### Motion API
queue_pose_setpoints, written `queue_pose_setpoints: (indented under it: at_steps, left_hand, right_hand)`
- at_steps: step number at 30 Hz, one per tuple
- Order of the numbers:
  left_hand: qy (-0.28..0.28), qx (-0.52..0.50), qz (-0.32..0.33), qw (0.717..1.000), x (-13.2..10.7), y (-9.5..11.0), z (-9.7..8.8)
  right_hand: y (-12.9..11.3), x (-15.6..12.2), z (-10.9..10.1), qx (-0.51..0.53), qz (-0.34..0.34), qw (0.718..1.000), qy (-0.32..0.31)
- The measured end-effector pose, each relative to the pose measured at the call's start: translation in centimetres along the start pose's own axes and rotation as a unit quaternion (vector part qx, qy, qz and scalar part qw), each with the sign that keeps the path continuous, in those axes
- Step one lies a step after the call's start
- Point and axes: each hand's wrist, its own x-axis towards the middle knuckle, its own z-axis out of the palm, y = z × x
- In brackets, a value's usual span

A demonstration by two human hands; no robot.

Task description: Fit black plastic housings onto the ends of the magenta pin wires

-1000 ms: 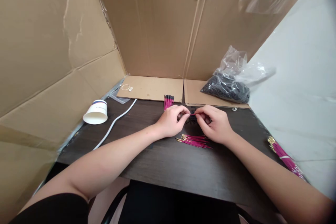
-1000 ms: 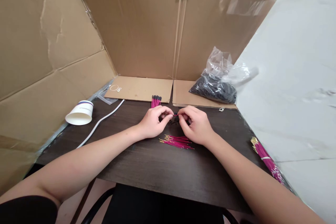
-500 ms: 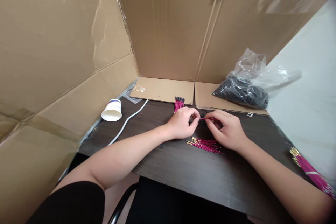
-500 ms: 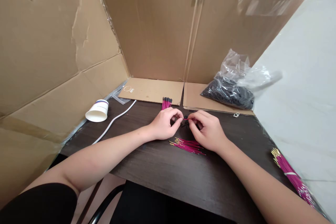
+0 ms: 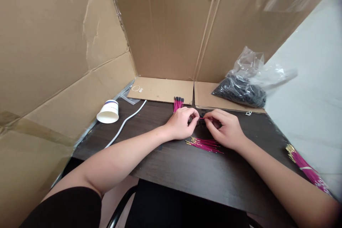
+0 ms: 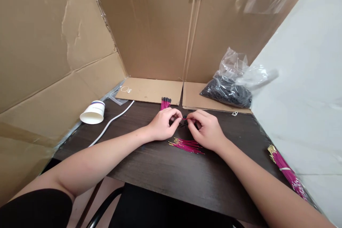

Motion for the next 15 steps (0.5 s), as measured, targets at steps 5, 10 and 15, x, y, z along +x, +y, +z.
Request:
queue_pose_setpoints:
  at_steps: [5,10,15]
  left_hand:
    - [-0.002,0.001,-0.003,1.0,0.04,-0.28,-0.01]
    - [-0.003,-0.001,-0.007,1.0,0.1,-0.27,-0.21]
    - [0.004,-0.01,-0.016,1.0,0.13,-0.24,-0.18]
  right_hand:
    - [-0.12,0.13,0.0,0.004,-0.001,1.0,0.008]
    - [-0.11,0.17,0.04,0.0,-0.003,1.0,0.011]
    - [-0.21,0.26,-0.07,-0.001,-0.013,1.0,0.018]
